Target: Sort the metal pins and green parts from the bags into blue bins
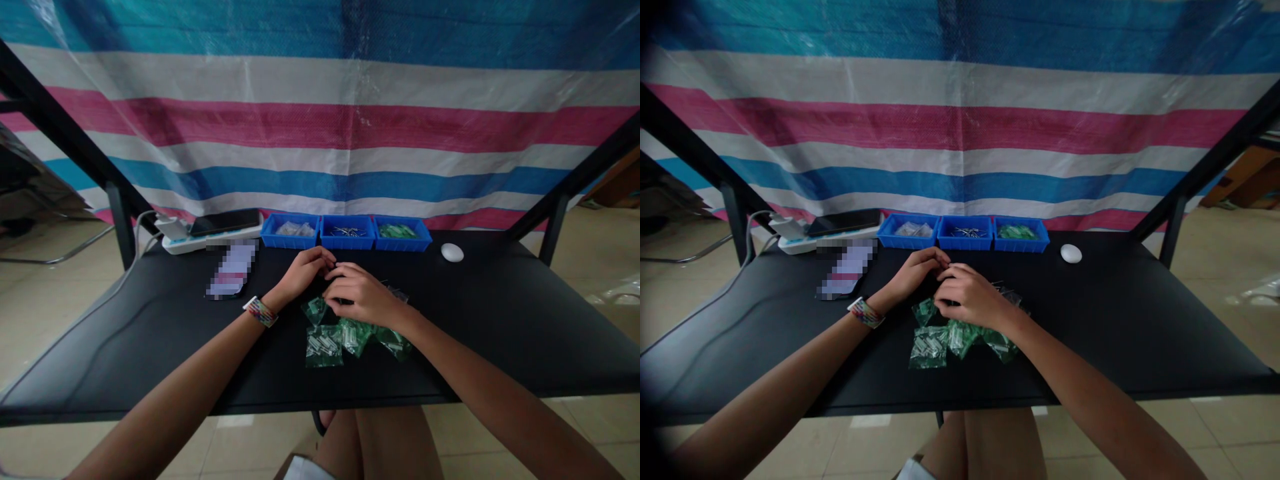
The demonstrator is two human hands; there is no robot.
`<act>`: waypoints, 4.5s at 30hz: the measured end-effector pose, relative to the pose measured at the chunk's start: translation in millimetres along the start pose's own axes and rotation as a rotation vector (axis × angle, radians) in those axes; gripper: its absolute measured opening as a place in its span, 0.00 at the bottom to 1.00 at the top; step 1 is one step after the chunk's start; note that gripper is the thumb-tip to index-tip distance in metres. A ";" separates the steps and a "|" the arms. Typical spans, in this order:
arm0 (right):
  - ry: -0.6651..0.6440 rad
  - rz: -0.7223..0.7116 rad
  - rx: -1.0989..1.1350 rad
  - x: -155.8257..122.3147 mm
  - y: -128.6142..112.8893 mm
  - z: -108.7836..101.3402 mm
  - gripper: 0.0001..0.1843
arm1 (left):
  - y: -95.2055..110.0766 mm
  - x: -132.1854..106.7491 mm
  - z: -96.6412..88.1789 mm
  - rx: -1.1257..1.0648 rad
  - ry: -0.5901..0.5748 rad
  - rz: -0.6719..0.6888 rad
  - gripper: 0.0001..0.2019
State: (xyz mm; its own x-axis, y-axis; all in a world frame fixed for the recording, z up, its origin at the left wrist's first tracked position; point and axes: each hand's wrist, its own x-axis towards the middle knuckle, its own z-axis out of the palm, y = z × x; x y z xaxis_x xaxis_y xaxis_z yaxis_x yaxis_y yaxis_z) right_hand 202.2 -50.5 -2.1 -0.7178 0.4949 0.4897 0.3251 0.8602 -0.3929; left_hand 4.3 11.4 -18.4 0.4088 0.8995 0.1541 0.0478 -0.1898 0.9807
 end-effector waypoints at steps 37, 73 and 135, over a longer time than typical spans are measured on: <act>0.567 0.695 0.957 -0.2 31.2 7.2 0.25 | 12.8 -5.2 5.9 -0.061 -0.073 0.016 0.14; 0.717 0.430 0.498 0.1 21.0 2.4 0.06 | 10.7 -8.5 4.7 -0.111 -0.129 -0.061 0.29; 0.358 0.614 -0.695 -44.0 102.0 -47.5 0.20 | 17.1 -13.5 9.1 0.082 0.030 0.112 0.12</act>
State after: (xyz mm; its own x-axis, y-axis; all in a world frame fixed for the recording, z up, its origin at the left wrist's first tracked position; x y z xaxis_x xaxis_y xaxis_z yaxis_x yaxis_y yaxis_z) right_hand 296.2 21.3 -26.8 -0.1131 0.7882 0.6050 0.9489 0.2662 -0.1693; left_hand 7.9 -7.5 -4.8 0.3881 0.8821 0.2669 0.0780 -0.3201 0.9442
